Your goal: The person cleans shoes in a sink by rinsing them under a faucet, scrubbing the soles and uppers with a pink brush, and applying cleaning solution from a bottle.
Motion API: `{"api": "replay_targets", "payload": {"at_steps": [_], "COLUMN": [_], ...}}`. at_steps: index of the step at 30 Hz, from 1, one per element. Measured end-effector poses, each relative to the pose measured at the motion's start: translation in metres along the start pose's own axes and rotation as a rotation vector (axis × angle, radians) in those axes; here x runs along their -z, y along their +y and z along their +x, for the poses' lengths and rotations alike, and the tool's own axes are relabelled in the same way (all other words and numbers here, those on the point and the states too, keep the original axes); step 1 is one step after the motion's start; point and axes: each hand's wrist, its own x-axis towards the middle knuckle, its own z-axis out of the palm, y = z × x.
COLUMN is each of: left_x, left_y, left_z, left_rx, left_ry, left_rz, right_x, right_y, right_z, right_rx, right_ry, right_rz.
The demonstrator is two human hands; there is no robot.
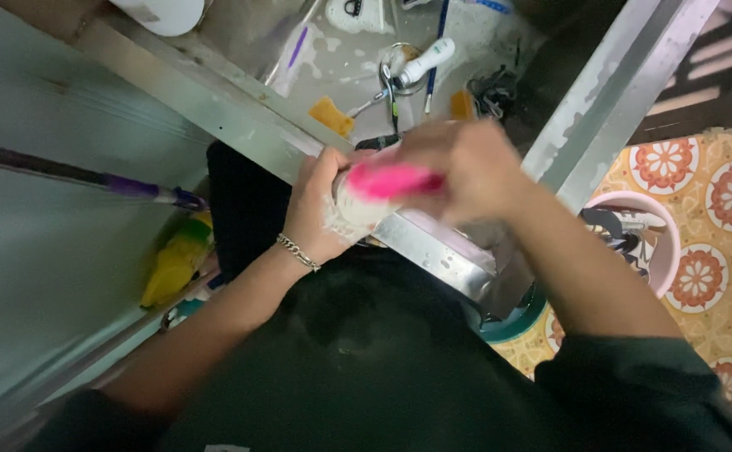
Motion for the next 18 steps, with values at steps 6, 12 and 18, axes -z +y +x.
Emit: {"api": "replay_targets", "payload": {"at_steps": [6,12,18], "left_x": [-0.01,-0.003,0.0], "left_y": [-0.011,-0.006,-0.002], "left_z": [0.004,0.003,0.007], "left_rx": [0.206,0.151,-0.057], "left_ry": [0.004,-0.022,-0.026], "left_rz": [0.219,0.195,0.094], "right_x": [0.005,-0.005,-0.018], "right_y": [-0.051,-0.009,0.007], "right_z": [0.024,-0.011,-0.07], "right_rx": [0.054,-0.131,-0.305], "right_ry": [-0.049,0.154,0.404], "right_rz": [0.016,-0.042,0.003]}}
